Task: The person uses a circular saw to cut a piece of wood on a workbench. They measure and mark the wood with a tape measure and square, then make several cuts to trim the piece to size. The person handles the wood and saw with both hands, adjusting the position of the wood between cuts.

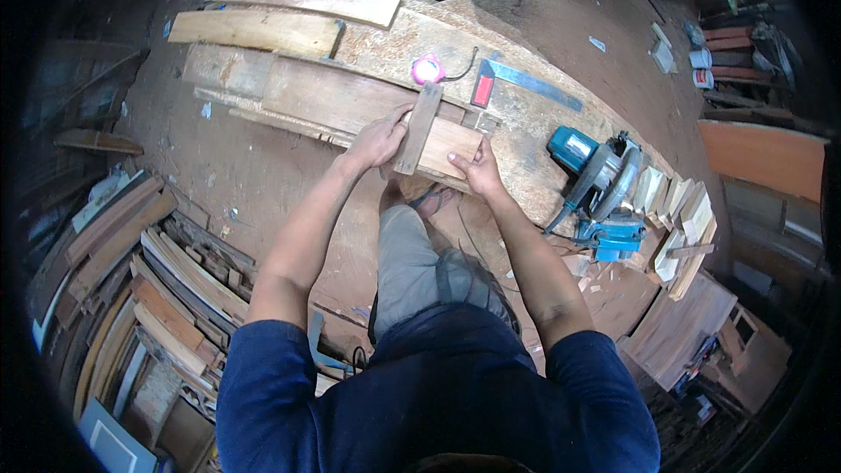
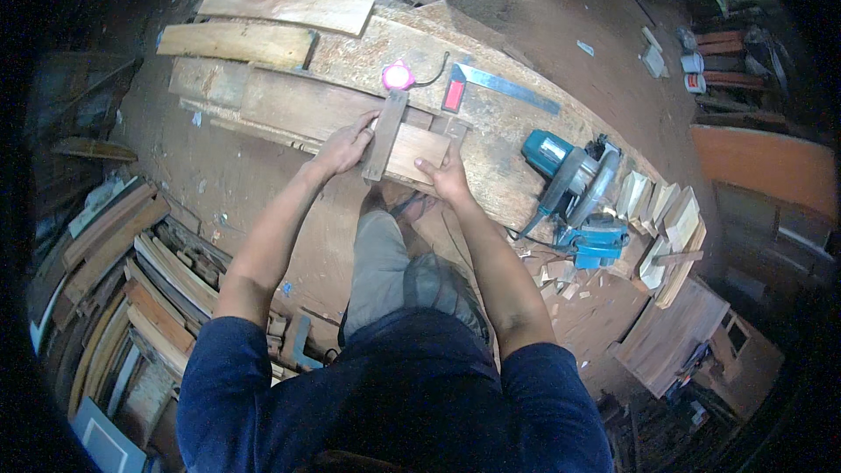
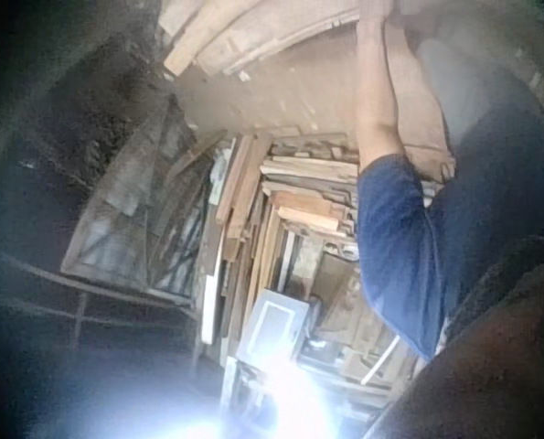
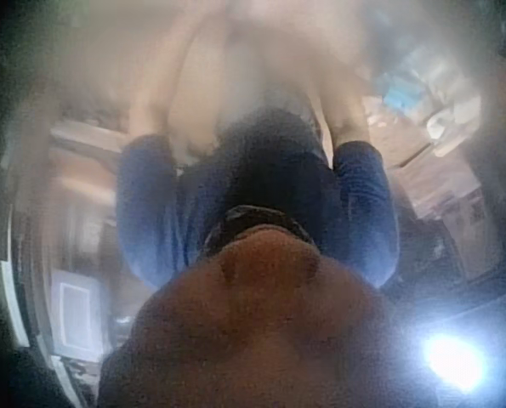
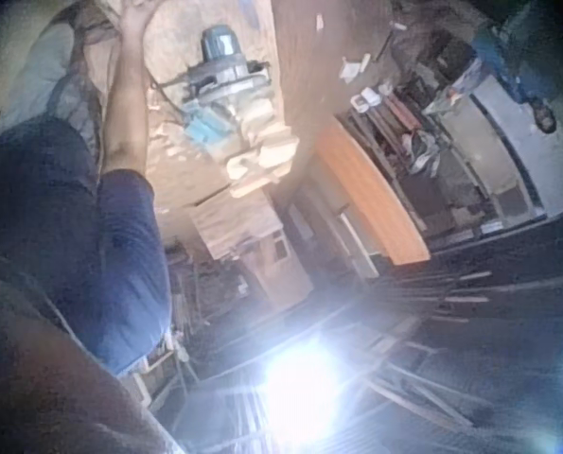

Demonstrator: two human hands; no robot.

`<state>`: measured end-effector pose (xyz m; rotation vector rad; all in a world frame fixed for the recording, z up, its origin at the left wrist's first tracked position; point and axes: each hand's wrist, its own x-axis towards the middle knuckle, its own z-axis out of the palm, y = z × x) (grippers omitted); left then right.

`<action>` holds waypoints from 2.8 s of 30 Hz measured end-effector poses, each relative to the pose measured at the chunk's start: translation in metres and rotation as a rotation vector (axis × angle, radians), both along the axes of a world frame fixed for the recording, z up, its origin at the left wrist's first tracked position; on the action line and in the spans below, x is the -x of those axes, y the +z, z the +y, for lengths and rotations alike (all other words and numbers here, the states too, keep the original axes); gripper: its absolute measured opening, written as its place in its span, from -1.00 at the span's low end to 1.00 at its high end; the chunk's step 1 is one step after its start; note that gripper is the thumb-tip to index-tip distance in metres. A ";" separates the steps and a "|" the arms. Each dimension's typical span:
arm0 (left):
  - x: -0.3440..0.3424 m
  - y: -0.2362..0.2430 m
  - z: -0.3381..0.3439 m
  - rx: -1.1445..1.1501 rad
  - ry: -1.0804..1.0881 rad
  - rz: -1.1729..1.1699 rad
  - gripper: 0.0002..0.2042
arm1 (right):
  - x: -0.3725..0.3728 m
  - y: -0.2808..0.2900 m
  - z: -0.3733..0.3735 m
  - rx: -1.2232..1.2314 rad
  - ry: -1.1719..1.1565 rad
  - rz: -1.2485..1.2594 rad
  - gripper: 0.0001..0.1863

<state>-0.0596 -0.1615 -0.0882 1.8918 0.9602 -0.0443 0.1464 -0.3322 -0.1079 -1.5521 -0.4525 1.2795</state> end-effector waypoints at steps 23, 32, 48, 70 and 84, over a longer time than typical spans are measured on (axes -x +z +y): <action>-0.017 0.004 0.047 0.091 -0.183 0.027 -0.40 | -0.043 0.098 -0.091 0.200 -0.356 -1.574 -0.35; -0.022 0.015 0.045 0.071 -0.168 0.107 -0.43 | -0.147 0.077 -0.107 0.426 -0.377 -1.020 -0.33; -0.015 -0.004 0.034 -0.019 -0.164 0.037 -0.41 | 0.000 0.209 -0.176 -0.076 -0.748 -0.360 -0.72; -0.027 -0.007 -0.016 -0.323 -0.020 0.095 -0.49 | 0.160 0.100 -0.175 -0.239 -0.788 0.389 -0.68; -0.030 -0.014 -0.011 -0.272 -0.031 0.047 -0.49 | 0.160 0.092 -0.171 -0.299 -0.706 0.429 -0.80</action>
